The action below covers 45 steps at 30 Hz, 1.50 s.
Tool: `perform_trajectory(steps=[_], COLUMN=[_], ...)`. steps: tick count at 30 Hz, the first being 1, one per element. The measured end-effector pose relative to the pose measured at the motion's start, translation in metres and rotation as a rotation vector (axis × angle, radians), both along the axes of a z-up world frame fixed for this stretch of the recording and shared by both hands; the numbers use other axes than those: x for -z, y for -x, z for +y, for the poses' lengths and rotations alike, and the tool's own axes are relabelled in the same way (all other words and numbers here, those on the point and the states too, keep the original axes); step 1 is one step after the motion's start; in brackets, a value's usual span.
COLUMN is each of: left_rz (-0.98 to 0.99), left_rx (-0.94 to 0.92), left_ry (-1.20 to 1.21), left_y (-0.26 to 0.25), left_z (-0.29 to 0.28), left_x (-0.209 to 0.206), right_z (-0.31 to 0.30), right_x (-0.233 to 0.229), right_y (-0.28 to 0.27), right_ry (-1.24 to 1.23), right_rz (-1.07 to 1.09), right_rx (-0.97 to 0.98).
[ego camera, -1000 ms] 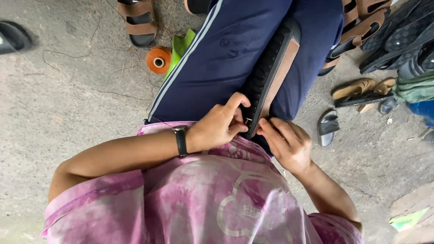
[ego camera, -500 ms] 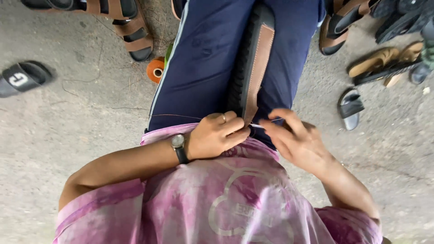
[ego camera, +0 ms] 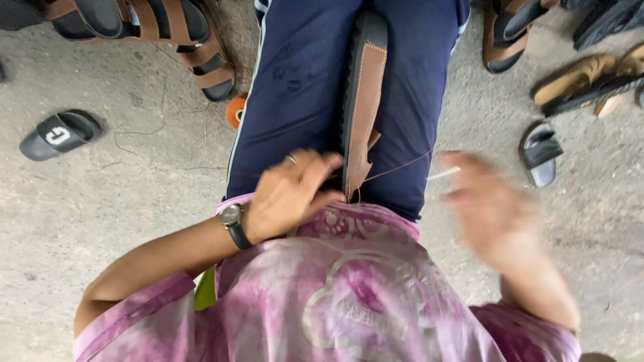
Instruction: Hand-sewing the sole of a brown sandal using a needle and thread
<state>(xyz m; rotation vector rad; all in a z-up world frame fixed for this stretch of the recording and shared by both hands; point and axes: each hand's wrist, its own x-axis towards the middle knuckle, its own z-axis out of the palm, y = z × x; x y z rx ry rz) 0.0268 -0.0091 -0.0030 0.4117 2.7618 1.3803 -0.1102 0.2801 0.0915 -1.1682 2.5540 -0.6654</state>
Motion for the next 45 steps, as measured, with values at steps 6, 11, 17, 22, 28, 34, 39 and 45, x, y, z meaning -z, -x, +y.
perform_trajectory(steps=[6,11,17,22,28,34,39,45], left_rz=[-0.418,-0.474,-0.225,0.193,-0.028,-0.013,0.031,0.056], left_rx=[0.086,0.035,-0.106,-0.133,-0.030,-0.034,-0.069,-0.118], left_ry=[-0.165,-1.004,-0.871,0.123,-0.054,-0.131,-0.173,0.009], left_y=[0.038,0.092,0.137,0.087,0.037,0.040,0.042,0.032], left_z=[-0.028,-0.018,-0.058,-0.063,-0.015,-0.009,-0.006,-0.010], left_x=[-0.027,-0.004,-0.001,-0.025,0.002,0.014,0.027,0.015], right_z=[-0.038,-0.054,-0.084,-0.048,-0.055,-0.060,-0.055,-0.057], right_x=[0.057,0.049,0.055,0.061,0.051,0.039,0.096,0.108], right_y=[-0.035,-0.031,-0.010,-0.022,-0.024,-0.028,-0.043,-0.047], right_ry=[0.110,0.291,0.283,0.018,-0.147,-0.296,-0.146,0.087], right_rz=[-0.375,-0.773,-0.491,-0.051,0.121,0.313,0.294,0.038], right_rx=[-0.220,0.148,0.004,-0.204,-0.282,-0.296,-0.299,-0.136])
